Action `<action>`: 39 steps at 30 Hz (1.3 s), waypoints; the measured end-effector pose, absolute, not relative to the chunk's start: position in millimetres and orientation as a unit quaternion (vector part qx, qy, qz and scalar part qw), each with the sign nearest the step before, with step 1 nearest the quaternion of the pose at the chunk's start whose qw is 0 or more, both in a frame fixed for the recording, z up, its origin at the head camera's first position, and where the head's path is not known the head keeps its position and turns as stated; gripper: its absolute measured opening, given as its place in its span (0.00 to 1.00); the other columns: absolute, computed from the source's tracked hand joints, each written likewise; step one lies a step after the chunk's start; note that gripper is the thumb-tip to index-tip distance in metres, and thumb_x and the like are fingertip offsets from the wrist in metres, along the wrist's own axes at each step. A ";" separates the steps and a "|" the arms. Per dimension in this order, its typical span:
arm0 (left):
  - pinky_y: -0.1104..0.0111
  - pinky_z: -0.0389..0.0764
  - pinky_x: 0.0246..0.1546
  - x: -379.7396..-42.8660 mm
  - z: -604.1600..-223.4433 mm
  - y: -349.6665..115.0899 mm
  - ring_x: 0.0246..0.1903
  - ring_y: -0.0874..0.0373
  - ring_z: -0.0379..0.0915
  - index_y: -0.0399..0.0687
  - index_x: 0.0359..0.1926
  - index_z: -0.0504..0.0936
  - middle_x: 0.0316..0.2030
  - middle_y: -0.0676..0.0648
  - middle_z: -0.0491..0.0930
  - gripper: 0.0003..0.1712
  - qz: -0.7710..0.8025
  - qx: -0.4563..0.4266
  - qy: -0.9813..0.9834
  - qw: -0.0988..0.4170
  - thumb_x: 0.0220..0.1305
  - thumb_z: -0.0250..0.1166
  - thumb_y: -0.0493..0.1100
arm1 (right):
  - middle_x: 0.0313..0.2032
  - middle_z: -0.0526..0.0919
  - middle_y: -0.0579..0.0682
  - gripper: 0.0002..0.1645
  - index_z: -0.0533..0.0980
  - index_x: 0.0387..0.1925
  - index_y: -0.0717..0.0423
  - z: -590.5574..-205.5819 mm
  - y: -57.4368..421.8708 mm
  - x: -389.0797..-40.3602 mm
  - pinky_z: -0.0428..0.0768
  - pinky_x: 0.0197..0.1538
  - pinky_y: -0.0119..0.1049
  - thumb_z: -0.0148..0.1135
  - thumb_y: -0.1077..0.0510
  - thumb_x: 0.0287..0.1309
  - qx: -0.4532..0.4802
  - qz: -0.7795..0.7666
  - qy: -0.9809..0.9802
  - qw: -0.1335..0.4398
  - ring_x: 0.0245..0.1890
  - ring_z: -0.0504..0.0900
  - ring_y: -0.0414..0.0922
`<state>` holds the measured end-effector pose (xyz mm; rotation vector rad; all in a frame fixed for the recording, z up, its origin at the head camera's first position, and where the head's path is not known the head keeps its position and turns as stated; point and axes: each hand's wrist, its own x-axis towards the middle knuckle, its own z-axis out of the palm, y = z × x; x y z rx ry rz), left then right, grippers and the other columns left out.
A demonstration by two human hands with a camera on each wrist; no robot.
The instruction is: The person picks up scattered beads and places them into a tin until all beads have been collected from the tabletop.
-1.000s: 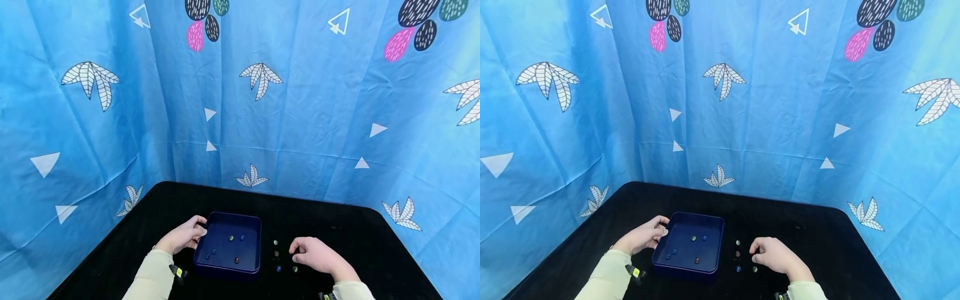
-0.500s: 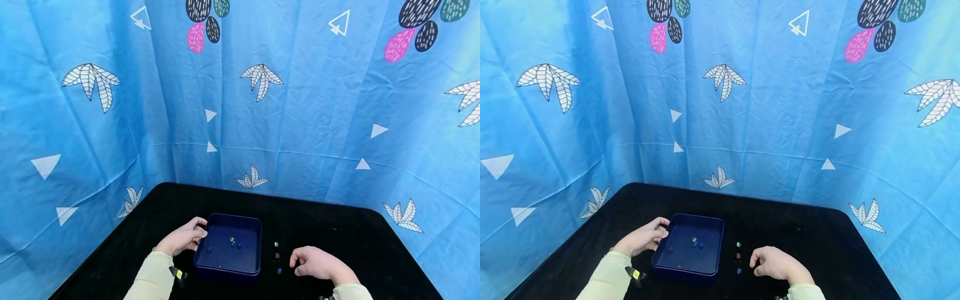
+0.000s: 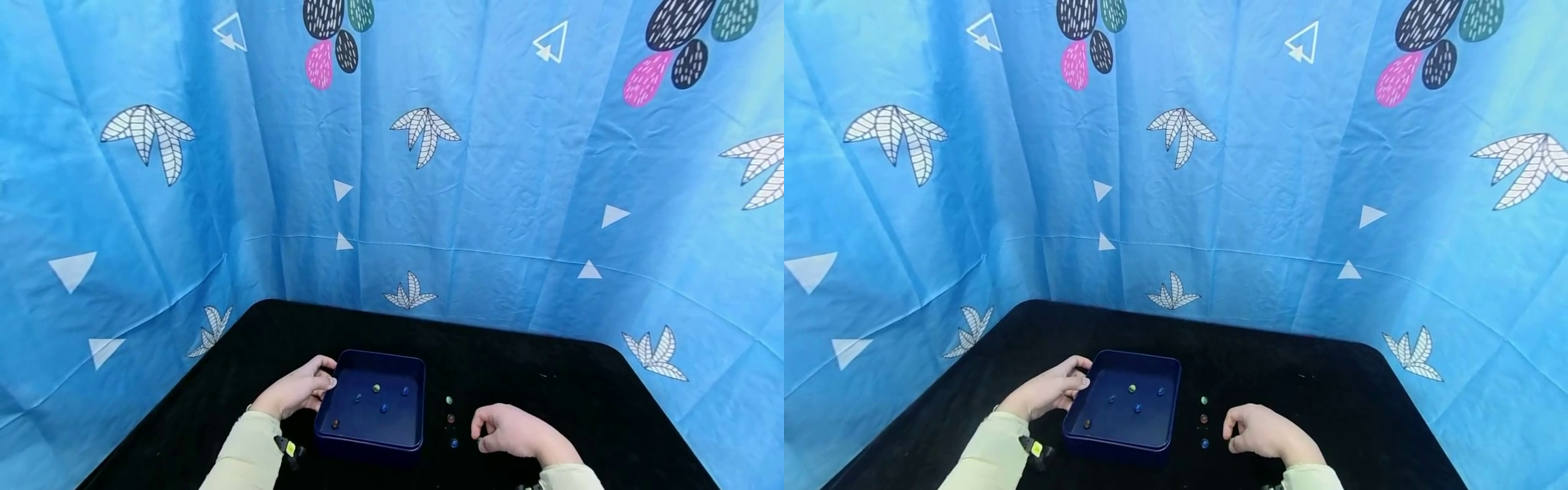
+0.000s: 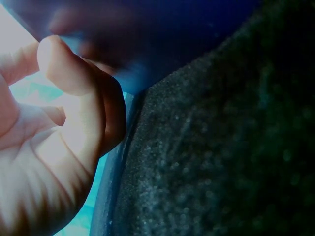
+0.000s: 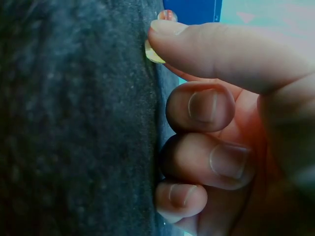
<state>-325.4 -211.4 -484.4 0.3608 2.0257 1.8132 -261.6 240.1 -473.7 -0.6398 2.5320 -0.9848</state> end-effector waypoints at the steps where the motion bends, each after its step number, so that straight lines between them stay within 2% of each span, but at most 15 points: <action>1: 0.64 0.82 0.29 -325.5 -484.5 -211.5 0.30 0.55 0.74 0.33 0.67 0.56 0.40 0.38 0.73 0.30 0.648 0.129 0.724 0.198 0.73 0.58 0.38 | 0.20 0.68 0.41 0.10 0.79 0.34 0.47 -473.3 240.0 -261.8 0.69 0.26 0.35 0.72 0.61 0.52 -0.225 -0.346 0.894 0.175 0.17 0.65 0.38; 8: 0.64 0.82 0.30 -325.1 -484.3 -212.3 0.31 0.53 0.76 0.33 0.67 0.56 0.41 0.37 0.74 0.31 0.645 0.129 0.727 0.196 0.72 0.59 0.39 | 0.20 0.68 0.41 0.13 0.77 0.35 0.46 -472.4 238.1 -261.4 0.69 0.28 0.37 0.73 0.60 0.50 -0.223 -0.325 0.905 0.159 0.18 0.66 0.38; 15: 0.64 0.82 0.29 -324.1 -485.2 -216.1 0.31 0.54 0.76 0.32 0.67 0.55 0.40 0.37 0.75 0.31 0.648 0.134 0.724 0.196 0.72 0.58 0.39 | 0.18 0.69 0.40 0.08 0.79 0.34 0.44 -469.9 235.4 -262.8 0.71 0.29 0.37 0.70 0.59 0.54 -0.227 -0.311 0.914 0.130 0.17 0.68 0.38; 20: 0.64 0.82 0.29 -322.7 -485.0 -215.3 0.31 0.54 0.76 0.32 0.68 0.55 0.41 0.36 0.75 0.31 0.647 0.131 0.725 0.196 0.72 0.59 0.39 | 0.18 0.69 0.37 0.06 0.82 0.40 0.44 -468.0 234.4 -266.7 0.72 0.28 0.35 0.68 0.55 0.60 -0.227 -0.306 0.922 0.071 0.17 0.67 0.35; 27: 0.64 0.82 0.30 -328.9 -477.6 -213.5 0.31 0.54 0.74 0.33 0.68 0.56 0.39 0.38 0.75 0.31 0.640 0.134 0.730 0.197 0.72 0.58 0.39 | 0.16 0.65 0.37 0.07 0.83 0.45 0.45 -452.8 220.1 -269.3 0.69 0.25 0.34 0.65 0.52 0.67 -0.203 -0.315 0.927 -0.016 0.16 0.61 0.35; 33: 0.64 0.82 0.30 -332.8 -474.7 -216.1 0.31 0.54 0.73 0.33 0.68 0.55 0.39 0.38 0.74 0.31 0.638 0.135 0.732 0.194 0.73 0.57 0.38 | 0.15 0.64 0.35 0.02 0.81 0.38 0.34 -439.8 194.6 -276.2 0.67 0.24 0.32 0.65 0.45 0.66 -0.188 -0.296 0.934 -0.070 0.15 0.60 0.34; 35: 0.63 0.82 0.31 -332.0 -477.1 -215.8 0.32 0.54 0.74 0.33 0.69 0.54 0.39 0.38 0.74 0.32 0.638 0.137 0.731 0.203 0.73 0.58 0.39 | 0.14 0.65 0.36 0.03 0.80 0.35 0.32 -436.8 186.5 -277.2 0.67 0.23 0.33 0.66 0.44 0.65 -0.189 -0.291 0.934 -0.081 0.15 0.61 0.34; 39: 0.64 0.82 0.31 -329.4 -482.9 -214.0 0.31 0.54 0.74 0.33 0.68 0.54 0.38 0.40 0.75 0.33 0.641 0.139 0.725 0.209 0.72 0.59 0.40 | 0.14 0.66 0.36 0.05 0.78 0.33 0.32 -430.5 169.1 -280.5 0.67 0.23 0.33 0.68 0.45 0.63 -0.199 -0.283 0.934 -0.092 0.14 0.62 0.35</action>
